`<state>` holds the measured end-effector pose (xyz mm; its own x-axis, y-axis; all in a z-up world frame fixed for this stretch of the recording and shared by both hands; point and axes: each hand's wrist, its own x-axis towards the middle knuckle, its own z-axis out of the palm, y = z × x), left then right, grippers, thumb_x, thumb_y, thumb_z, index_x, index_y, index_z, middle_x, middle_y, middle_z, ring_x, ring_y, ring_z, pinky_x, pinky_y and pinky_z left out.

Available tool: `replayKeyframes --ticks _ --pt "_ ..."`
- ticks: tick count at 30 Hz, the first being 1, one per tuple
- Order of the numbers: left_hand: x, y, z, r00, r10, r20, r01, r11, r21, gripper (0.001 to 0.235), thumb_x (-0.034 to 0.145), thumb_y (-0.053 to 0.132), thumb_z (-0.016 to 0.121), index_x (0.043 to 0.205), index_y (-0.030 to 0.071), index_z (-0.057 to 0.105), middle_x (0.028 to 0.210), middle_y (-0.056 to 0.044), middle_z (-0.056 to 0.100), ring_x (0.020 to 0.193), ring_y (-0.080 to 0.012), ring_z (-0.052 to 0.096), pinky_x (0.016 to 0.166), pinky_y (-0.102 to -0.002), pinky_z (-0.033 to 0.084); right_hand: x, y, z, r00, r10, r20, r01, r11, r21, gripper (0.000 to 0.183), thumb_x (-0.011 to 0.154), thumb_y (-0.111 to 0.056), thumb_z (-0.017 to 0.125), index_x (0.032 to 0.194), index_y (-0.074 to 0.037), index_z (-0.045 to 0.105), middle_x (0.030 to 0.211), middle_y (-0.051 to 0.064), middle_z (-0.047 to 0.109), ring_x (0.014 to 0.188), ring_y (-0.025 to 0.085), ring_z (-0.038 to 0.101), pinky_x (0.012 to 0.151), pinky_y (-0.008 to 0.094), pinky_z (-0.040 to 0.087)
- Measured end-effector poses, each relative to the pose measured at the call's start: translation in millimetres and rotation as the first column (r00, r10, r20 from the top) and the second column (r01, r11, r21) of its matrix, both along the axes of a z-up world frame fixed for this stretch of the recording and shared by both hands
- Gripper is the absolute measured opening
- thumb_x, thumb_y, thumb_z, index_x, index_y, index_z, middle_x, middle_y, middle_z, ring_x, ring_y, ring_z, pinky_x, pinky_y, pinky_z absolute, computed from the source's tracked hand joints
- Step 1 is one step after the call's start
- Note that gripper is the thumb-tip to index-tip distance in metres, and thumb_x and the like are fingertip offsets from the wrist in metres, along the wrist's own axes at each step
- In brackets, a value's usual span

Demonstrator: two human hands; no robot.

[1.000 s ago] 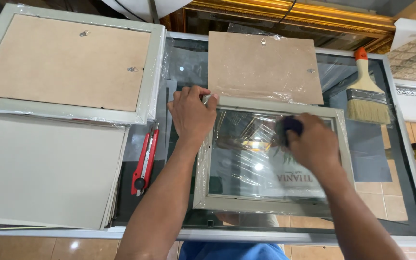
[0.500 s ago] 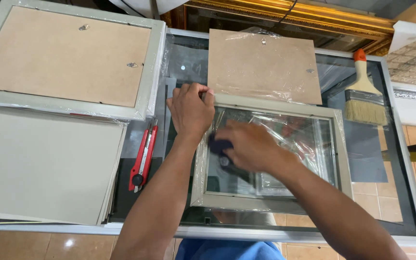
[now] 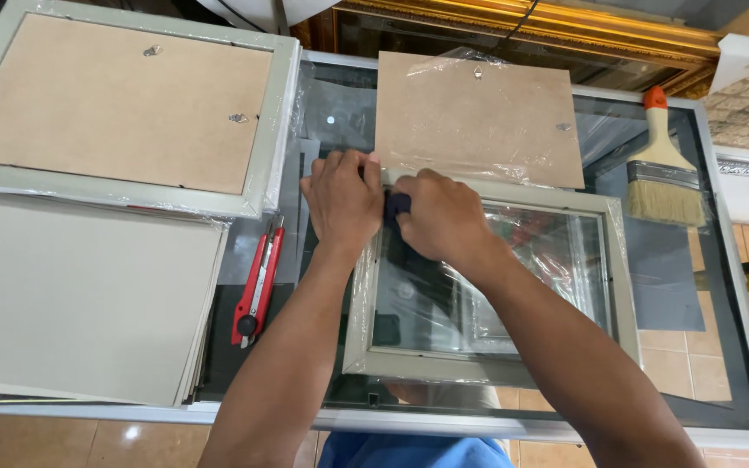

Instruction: Cleaning a glass picture frame with a cloth and a brush.

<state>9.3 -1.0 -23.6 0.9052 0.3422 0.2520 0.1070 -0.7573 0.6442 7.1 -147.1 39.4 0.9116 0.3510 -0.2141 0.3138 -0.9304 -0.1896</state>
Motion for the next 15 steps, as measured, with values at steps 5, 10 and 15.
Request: replayKeyframes --ticks 5,10,15 --pt "-6 0 12 0.998 -0.046 0.04 0.047 0.998 -0.035 0.021 0.096 0.042 0.065 0.092 0.022 0.067 0.088 0.002 0.058 0.103 -0.021 0.058 0.093 -0.039 0.037 -1 -16 11 0.998 -0.054 0.02 0.054 0.998 0.025 0.033 0.083 -0.026 0.068 0.115 -0.023 0.074 0.1 0.009 0.07 0.096 0.041 0.073 0.082 0.054 0.059" --pt "-8 1 23 0.991 -0.082 -0.109 0.07 0.992 -0.107 0.025 0.09 0.045 0.071 0.096 0.021 0.068 0.099 0.0 0.062 0.111 -0.0227 0.056 0.098 -0.042 0.036 -19 -97 43 0.924 -0.373 -0.087 0.359 0.923 -0.14 0.038 0.088 -0.032 0.068 0.125 -0.028 0.075 0.117 0.015 0.075 0.114 0.042 0.07 0.098 0.052 0.056" --pt "-8 1 26 0.99 -0.083 -0.113 0.082 0.997 -0.009 0.029 0.092 0.045 0.071 0.104 0.019 0.074 0.103 -0.001 0.069 0.1 -0.0226 0.055 0.095 -0.042 0.034 -23 -199 40 0.828 -0.557 -0.065 0.56 0.829 0.018 0.032 0.086 -0.011 0.074 0.119 -0.011 0.078 0.099 0.017 0.078 0.085 0.034 0.072 0.084 0.044 0.054"
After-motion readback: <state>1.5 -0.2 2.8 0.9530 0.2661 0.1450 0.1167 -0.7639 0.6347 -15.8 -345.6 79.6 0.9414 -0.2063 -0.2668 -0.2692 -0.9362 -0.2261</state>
